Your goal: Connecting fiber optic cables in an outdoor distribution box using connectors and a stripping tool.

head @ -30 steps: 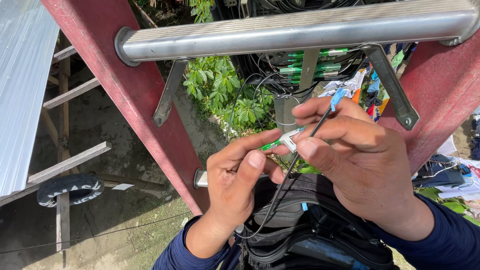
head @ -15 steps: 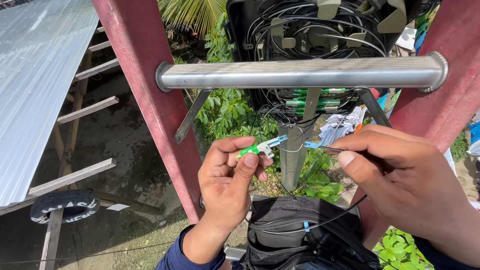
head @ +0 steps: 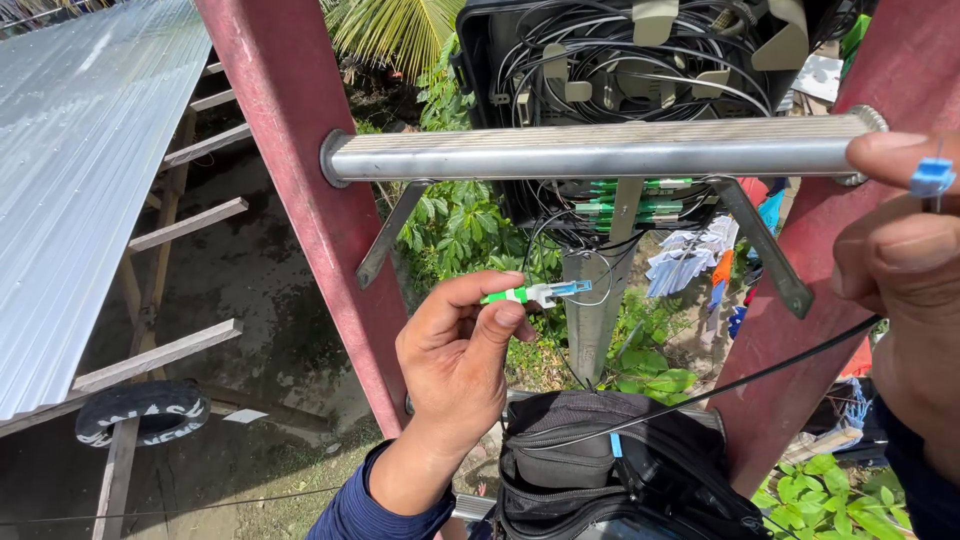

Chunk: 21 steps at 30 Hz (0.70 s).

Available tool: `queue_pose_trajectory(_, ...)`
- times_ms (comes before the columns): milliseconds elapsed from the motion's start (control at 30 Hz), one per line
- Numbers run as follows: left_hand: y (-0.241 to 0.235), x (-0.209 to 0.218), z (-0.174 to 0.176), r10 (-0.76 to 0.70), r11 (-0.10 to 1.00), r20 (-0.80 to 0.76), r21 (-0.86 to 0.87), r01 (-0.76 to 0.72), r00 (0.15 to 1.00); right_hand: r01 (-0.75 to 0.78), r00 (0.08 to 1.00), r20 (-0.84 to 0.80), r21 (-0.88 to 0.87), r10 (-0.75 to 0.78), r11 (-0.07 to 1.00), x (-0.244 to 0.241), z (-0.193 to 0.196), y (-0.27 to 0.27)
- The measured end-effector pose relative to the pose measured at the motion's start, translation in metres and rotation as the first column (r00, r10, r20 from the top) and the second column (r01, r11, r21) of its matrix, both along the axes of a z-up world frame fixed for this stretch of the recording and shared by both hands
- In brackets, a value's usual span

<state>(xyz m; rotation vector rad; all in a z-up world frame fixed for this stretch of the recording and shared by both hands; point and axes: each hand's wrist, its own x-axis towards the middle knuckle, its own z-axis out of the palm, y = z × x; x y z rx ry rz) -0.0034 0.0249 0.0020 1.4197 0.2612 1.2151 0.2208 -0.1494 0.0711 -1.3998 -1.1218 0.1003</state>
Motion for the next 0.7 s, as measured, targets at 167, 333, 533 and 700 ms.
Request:
queue_pose_trajectory(167,0.006,0.001,0.003,0.147,0.964,-0.017,0.226,-0.140,0.989,0.017,0.946,0.320,-0.180,0.042,0.983,-0.037,0.020,0.020)
queue_pose_trajectory(333,0.014,-0.001,-0.002,0.171,0.928,-0.040,0.343,-0.147,0.984,0.123,0.891,0.444,-0.443,0.098,0.888,-0.039,0.004,0.031)
queue_pose_trajectory(533,0.023,-0.008,-0.017,0.179,0.940,-0.085,0.310,-0.145,0.980,0.083,0.774,0.611,-0.360,0.168,0.929,-0.045,0.007,0.041)
queue_pose_trajectory(700,0.029,-0.011,-0.025,0.147,0.946,-0.088,0.303,-0.114,0.985,0.085,0.731,0.661,-0.331,0.167,0.940,-0.047,0.007,0.044)
